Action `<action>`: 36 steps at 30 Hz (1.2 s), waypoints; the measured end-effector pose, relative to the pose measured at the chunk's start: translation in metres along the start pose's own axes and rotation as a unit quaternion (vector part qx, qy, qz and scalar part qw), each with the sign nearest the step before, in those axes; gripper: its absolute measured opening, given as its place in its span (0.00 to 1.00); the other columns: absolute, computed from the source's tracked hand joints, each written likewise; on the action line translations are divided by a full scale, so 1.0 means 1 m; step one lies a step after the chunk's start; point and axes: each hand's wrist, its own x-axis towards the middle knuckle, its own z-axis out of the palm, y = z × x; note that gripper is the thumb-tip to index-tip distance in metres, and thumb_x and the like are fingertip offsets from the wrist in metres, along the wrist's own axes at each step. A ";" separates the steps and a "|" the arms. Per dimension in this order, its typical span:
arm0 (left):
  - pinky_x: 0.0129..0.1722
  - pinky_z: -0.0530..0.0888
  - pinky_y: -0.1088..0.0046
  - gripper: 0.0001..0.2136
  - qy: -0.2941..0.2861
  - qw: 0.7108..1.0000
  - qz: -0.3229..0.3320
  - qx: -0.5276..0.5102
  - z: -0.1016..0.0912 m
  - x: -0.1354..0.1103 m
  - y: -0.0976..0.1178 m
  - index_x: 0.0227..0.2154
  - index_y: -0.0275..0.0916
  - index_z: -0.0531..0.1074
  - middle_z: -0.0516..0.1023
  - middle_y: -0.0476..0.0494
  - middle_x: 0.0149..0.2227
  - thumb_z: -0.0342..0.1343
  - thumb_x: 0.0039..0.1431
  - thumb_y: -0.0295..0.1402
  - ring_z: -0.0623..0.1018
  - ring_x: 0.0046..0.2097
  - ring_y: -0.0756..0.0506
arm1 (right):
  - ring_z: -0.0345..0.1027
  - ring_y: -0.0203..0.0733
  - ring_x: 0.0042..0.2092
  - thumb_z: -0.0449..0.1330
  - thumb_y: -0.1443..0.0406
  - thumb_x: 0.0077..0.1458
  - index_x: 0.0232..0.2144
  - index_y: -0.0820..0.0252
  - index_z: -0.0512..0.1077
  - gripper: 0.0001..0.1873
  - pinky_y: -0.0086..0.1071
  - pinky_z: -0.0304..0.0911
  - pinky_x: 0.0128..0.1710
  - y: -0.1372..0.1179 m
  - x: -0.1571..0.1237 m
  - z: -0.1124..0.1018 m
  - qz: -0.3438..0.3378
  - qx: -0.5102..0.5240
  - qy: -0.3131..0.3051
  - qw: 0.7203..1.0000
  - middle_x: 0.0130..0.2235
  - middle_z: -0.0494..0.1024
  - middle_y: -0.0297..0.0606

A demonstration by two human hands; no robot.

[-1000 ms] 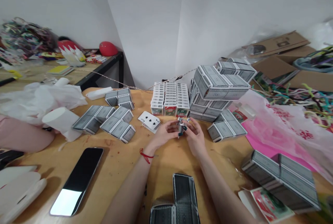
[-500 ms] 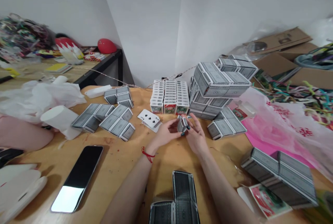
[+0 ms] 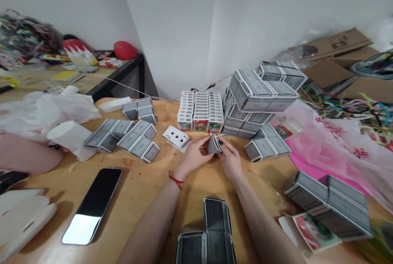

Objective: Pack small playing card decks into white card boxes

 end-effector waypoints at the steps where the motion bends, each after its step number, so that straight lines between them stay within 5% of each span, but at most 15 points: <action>1: 0.49 0.70 0.62 0.27 0.011 0.999 0.010 0.030 -0.001 0.000 0.001 0.51 0.40 0.62 0.69 0.39 0.50 0.58 0.44 0.25 0.73 0.47 0.45 | 0.66 0.43 0.46 0.62 0.59 0.42 0.37 0.56 0.74 0.17 0.37 0.62 0.44 0.003 0.002 -0.001 0.003 -0.008 0.008 1.000 0.44 0.75 0.36; 6: 0.53 0.65 0.60 0.26 0.050 0.991 0.047 0.119 -0.003 0.001 0.002 0.50 0.40 0.63 0.69 0.41 0.51 0.58 0.44 0.24 0.69 0.52 0.44 | 0.68 0.39 0.37 0.61 0.56 0.43 0.29 0.59 0.75 0.14 0.31 0.63 0.37 0.012 0.006 -0.006 0.019 -0.063 -0.023 0.998 0.34 0.76 0.35; 36: 0.52 0.67 0.61 0.26 0.051 0.979 0.105 0.167 0.003 -0.001 -0.002 0.50 0.42 0.63 0.69 0.42 0.50 0.55 0.45 0.23 0.69 0.51 0.44 | 0.66 0.39 0.32 0.58 0.55 0.44 0.31 0.63 0.75 0.17 0.31 0.61 0.33 0.008 0.003 -0.007 -0.049 -0.223 0.025 0.973 0.31 0.77 0.37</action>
